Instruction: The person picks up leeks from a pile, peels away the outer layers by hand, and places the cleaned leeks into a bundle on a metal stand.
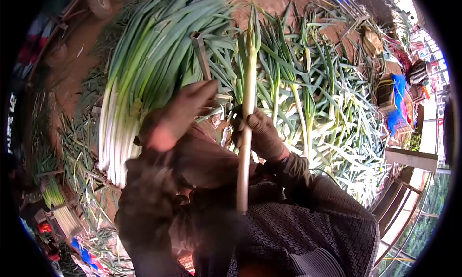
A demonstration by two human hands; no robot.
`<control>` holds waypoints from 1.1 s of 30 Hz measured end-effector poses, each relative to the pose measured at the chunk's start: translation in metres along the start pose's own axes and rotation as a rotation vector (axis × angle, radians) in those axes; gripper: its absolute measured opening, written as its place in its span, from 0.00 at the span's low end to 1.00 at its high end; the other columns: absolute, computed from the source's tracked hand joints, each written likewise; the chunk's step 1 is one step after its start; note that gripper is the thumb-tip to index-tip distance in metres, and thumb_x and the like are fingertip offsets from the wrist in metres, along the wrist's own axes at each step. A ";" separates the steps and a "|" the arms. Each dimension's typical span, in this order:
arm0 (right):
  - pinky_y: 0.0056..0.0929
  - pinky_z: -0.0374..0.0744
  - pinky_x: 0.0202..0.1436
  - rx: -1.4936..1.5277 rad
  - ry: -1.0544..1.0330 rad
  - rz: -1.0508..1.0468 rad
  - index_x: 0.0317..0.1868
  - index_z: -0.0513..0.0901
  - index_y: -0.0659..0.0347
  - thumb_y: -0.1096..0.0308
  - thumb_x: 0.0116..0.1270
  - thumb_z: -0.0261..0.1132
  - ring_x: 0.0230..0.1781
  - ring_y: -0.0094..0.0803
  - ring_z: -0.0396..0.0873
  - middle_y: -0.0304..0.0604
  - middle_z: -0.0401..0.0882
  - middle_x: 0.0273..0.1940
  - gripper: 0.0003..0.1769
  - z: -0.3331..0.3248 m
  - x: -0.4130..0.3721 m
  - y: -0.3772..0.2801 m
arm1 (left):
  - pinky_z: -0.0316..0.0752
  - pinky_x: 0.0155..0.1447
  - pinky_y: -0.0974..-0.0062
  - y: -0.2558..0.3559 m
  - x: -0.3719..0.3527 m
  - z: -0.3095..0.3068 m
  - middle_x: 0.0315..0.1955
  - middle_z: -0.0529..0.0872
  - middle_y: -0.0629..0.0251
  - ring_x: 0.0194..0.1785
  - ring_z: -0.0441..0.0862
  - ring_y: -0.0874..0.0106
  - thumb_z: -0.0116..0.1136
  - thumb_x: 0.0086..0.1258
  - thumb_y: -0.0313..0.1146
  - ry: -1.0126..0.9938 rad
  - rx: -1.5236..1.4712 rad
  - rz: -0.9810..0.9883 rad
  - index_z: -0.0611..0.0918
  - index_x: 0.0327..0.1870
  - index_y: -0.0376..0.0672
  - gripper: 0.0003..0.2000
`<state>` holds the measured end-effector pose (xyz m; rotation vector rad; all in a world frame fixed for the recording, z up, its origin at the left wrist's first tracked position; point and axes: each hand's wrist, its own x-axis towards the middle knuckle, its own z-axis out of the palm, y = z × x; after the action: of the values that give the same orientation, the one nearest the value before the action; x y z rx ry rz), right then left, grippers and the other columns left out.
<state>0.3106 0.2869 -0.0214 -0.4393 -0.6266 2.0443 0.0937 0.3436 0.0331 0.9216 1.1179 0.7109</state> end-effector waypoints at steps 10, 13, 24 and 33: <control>0.32 0.81 0.51 -0.658 -0.161 0.111 0.64 0.69 0.64 0.49 0.76 0.56 0.46 0.32 0.82 0.42 0.82 0.45 0.29 -0.026 -0.012 0.000 | 0.70 0.30 0.83 -0.019 0.066 0.047 0.30 0.85 0.74 0.27 0.77 0.83 0.65 0.68 0.37 0.031 -0.236 0.231 0.86 0.47 0.40 0.12; 0.30 0.79 0.52 -0.485 0.038 -0.104 0.63 0.73 0.63 0.44 0.77 0.52 0.48 0.30 0.80 0.41 0.82 0.47 0.31 -0.040 0.019 -0.017 | 0.68 0.27 0.82 -0.018 0.055 0.051 0.27 0.85 0.74 0.25 0.75 0.83 0.66 0.66 0.36 0.103 0.036 0.190 0.86 0.45 0.40 0.12; 0.45 0.77 0.58 0.049 0.223 -0.350 0.51 0.76 0.64 0.52 0.76 0.56 0.47 0.44 0.78 0.46 0.80 0.44 0.21 -0.112 0.087 -0.103 | 0.74 0.25 0.82 -0.016 0.064 0.053 0.28 0.86 0.69 0.26 0.80 0.80 0.62 0.68 0.29 0.283 -0.131 0.271 0.86 0.44 0.39 0.08; 0.27 0.75 0.36 -0.191 0.314 -0.840 0.41 0.77 0.59 0.57 0.76 0.54 0.31 0.28 0.73 0.37 0.75 0.32 0.14 -0.195 0.012 -0.317 | 0.76 0.38 0.64 -0.060 0.096 -0.004 0.31 0.85 0.56 0.31 0.81 0.64 0.64 0.65 0.41 0.085 1.085 0.099 0.83 0.49 0.40 0.17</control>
<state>0.6222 0.4890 0.0070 -0.4880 -0.6658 1.0997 0.1200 0.3988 -0.0615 1.8714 1.5594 0.1637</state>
